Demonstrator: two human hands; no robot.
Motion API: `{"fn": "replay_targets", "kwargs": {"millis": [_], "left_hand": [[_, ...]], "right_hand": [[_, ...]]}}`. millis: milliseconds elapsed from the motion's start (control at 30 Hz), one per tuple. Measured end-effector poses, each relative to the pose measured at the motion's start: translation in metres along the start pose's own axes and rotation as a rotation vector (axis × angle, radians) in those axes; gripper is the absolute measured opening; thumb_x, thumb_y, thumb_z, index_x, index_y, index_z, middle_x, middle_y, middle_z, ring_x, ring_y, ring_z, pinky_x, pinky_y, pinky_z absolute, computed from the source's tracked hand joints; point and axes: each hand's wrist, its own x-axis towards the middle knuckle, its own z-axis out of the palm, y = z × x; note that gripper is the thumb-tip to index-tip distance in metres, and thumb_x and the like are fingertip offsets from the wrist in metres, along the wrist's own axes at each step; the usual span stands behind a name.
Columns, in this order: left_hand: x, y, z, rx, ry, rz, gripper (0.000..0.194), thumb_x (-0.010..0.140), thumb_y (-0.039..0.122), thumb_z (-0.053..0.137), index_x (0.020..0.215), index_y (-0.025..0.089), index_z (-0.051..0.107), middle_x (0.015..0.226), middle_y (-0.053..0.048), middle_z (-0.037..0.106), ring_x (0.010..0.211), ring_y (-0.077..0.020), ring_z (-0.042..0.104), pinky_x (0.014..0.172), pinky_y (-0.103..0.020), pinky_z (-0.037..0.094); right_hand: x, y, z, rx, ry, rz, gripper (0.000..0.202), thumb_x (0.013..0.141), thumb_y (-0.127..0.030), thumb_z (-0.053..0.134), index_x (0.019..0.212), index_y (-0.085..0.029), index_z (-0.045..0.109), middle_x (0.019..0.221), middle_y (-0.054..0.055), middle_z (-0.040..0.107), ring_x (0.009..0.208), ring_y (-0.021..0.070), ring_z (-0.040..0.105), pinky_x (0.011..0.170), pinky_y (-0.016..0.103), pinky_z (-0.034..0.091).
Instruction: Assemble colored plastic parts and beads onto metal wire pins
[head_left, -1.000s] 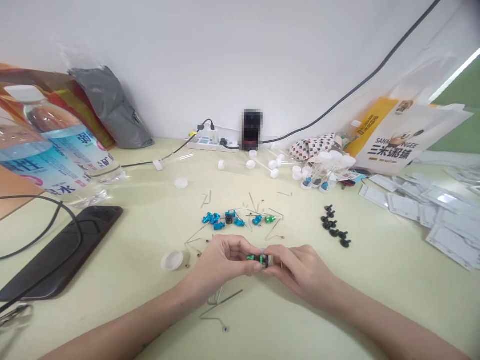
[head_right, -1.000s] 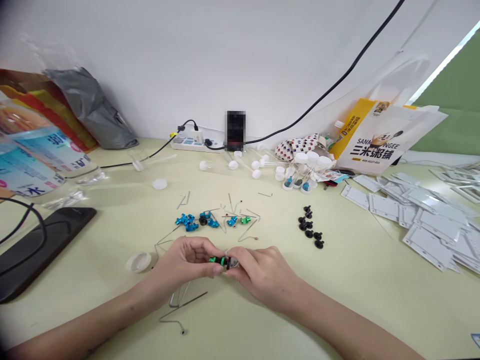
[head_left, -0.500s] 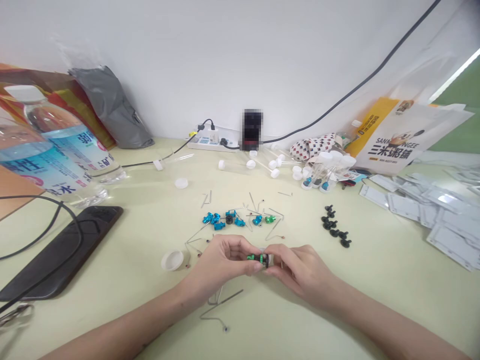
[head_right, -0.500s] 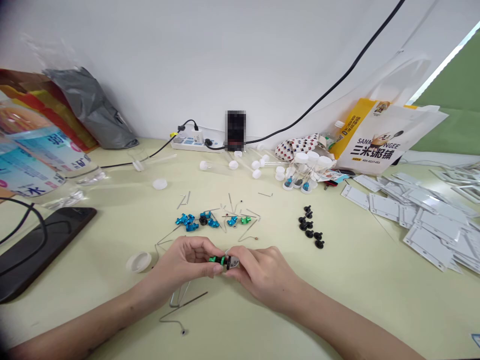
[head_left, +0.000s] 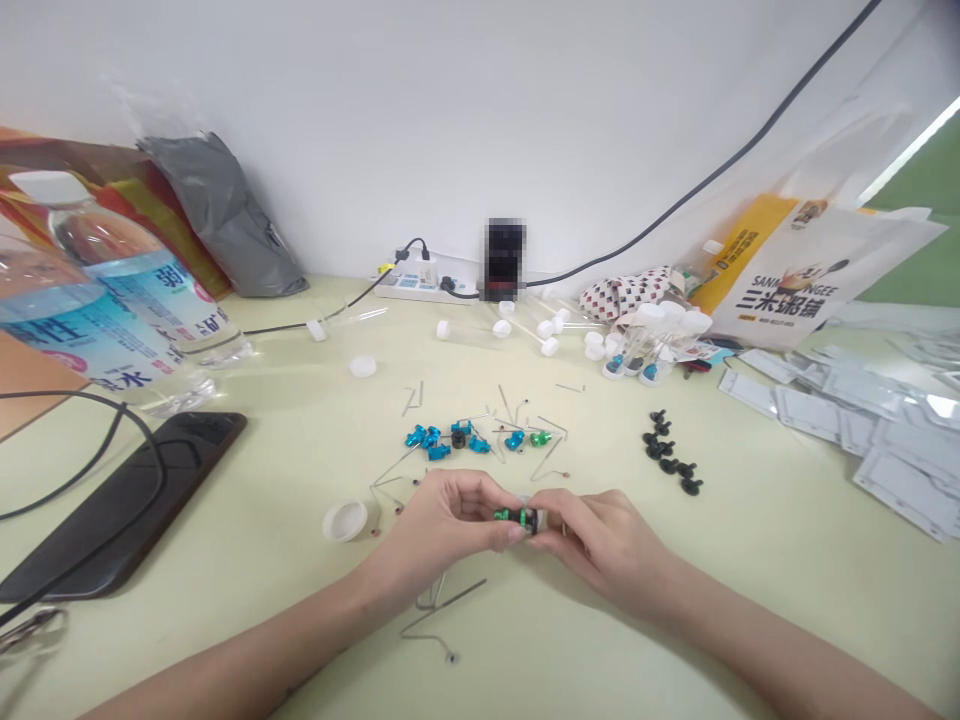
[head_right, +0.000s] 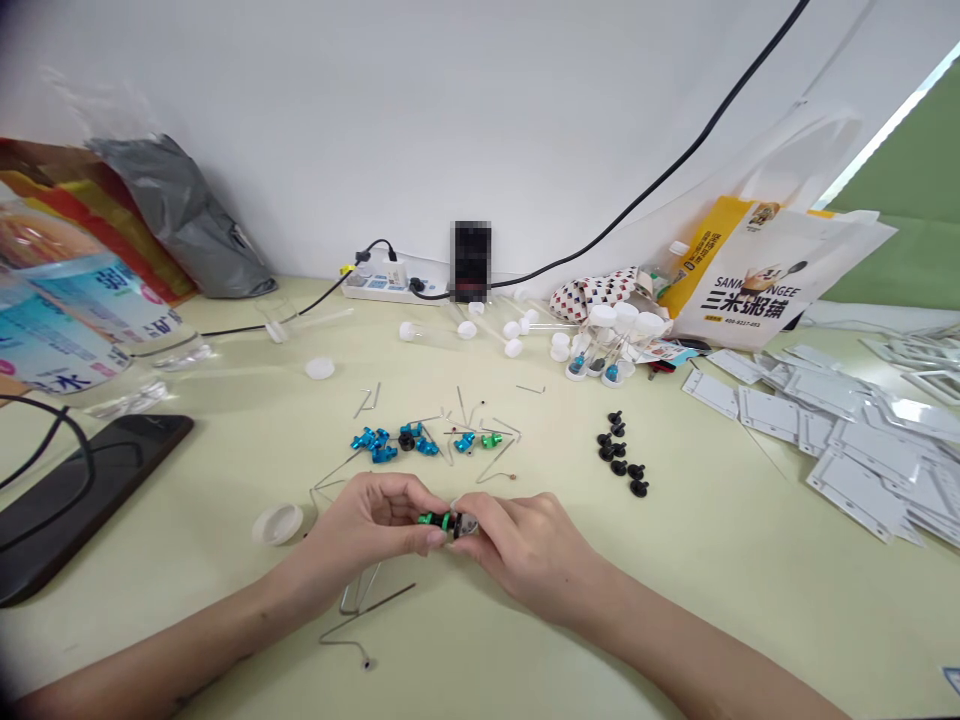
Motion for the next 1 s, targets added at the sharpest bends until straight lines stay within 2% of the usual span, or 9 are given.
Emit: {"fn": "replay_targets", "kwargs": {"millis": [667, 1000], "left_hand": [[0.0000, 0.0031, 0.0018, 0.001, 0.010, -0.009, 0.017, 0.068, 0.022, 0.075, 0.081, 0.014, 0.068, 0.076, -0.005, 0.071, 0.071, -0.0149, 0.063, 0.069, -0.027, 0.048], [-0.0001, 0.0025, 0.0007, 0.022, 0.010, -0.014, 0.018, 0.068, 0.023, 0.075, 0.082, 0.013, 0.068, 0.079, -0.007, 0.071, 0.071, -0.0151, 0.063, 0.069, -0.027, 0.048]], "right_hand": [[-0.0008, 0.0007, 0.0005, -0.001, 0.001, -0.026, 0.023, 0.096, -0.033, 0.039, 0.109, -0.018, 0.050, 0.075, 0.000, 0.066, 0.054, 0.0095, 0.057, 0.053, 0.021, 0.037], [0.0009, -0.0010, -0.0010, 0.011, 0.004, -0.023, 0.025, 0.096, -0.035, 0.037, 0.110, -0.017, 0.049, 0.073, 0.000, 0.066, 0.053, 0.0093, 0.057, 0.052, 0.020, 0.039]]}}
